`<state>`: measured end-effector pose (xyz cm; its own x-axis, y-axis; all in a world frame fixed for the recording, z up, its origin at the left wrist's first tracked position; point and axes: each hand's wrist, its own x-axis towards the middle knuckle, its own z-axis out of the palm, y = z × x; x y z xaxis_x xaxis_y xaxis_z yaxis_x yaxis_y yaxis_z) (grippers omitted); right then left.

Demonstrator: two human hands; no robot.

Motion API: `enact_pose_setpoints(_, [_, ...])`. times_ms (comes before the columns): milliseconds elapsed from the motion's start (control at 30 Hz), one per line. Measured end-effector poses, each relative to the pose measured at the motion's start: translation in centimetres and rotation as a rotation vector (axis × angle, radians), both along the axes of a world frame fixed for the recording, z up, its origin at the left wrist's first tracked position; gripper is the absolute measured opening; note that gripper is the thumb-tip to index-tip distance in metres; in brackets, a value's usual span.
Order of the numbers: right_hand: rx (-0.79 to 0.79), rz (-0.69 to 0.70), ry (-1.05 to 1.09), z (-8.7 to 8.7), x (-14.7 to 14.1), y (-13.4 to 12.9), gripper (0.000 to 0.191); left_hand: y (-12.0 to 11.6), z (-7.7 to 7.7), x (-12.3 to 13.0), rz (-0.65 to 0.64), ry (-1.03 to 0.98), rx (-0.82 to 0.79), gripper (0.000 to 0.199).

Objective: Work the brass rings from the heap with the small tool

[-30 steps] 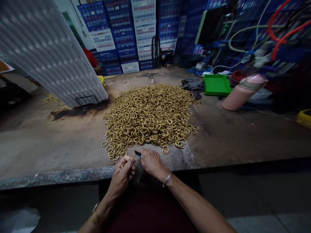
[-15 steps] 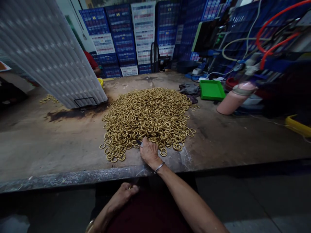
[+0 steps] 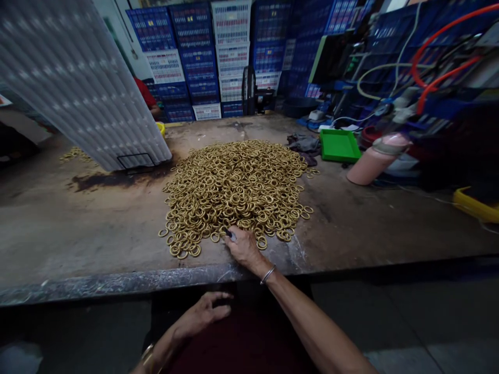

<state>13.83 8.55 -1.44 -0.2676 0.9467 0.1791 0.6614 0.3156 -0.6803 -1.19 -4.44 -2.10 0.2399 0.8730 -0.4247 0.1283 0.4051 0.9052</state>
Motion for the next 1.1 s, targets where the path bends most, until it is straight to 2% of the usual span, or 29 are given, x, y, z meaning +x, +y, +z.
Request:
enact_pose_setpoints(67, [-0.046, 0.036, 0.098, 0.0, 0.0, -0.6, 0.015, -0.1, 1.8, 0.1, -0.111, 0.007, 0.066, 0.020])
enact_pose_setpoints(100, [-0.067, 0.057, 0.139, 0.0, 0.0, -0.9, 0.015, 0.0, 2.6, 0.2, -0.081, -0.014, 0.106, 0.020])
enact_pose_setpoints(167, [-0.104, 0.094, 0.204, 0.3, -0.2, -1.6, 0.015, 0.7, 3.6, 0.6, 0.136, -0.041, 0.142, 0.024])
enact_pose_setpoints(233, [-0.149, 0.127, 0.250, 0.6, -0.5, -2.3, 0.016, 1.7, 4.0, 0.9, 0.390, -0.047, 0.176, 0.031])
enact_pose_setpoints(300, [-0.197, 0.143, 0.289, 0.8, -0.7, -2.8, 0.016, 2.9, 4.0, 1.0, 0.511, -0.052, 0.220, 0.039])
enact_pose_setpoints(367, [-0.229, 0.153, 0.313, 1.0, -0.9, -3.2, 0.015, 3.8, 3.8, 1.0, 0.503, -0.065, 0.249, 0.038])
enact_pose_setpoints(467, [-0.284, 0.173, 0.350, 1.1, -1.0, -3.4, 0.014, 4.6, 3.5, 0.9, 0.430, -0.070, 0.251, 0.025])
enact_pose_setpoints(667, [-0.634, 0.130, 0.528, 1.7, -1.3, -3.7, 0.022, 4.3, 3.1, 0.8, 0.446, -0.040, 0.312, 0.021])
enact_pose_setpoints(733, [-0.695, 0.108, 0.567, 1.8, -1.4, -3.7, 0.024, 4.2, 3.1, 0.9, 0.431, -0.030, 0.338, 0.021])
enact_pose_setpoints(800, [-0.679, 0.090, 0.556, 1.9, -1.5, -3.6, 0.022, 4.1, 3.4, 0.9, 0.408, -0.033, 0.306, 0.022])
enact_pose_setpoints(967, [-0.517, 0.057, 0.468, 2.2, -1.9, -3.2, 0.015, 4.1, 3.9, 0.7, 0.301, -0.120, 0.101, 0.033])
enact_pose_setpoints(1100, [-0.492, 0.026, 0.457, 2.2, -1.7, -3.1, 0.014, 4.1, 3.5, 0.6, 0.324, -0.233, 0.072, 0.031])
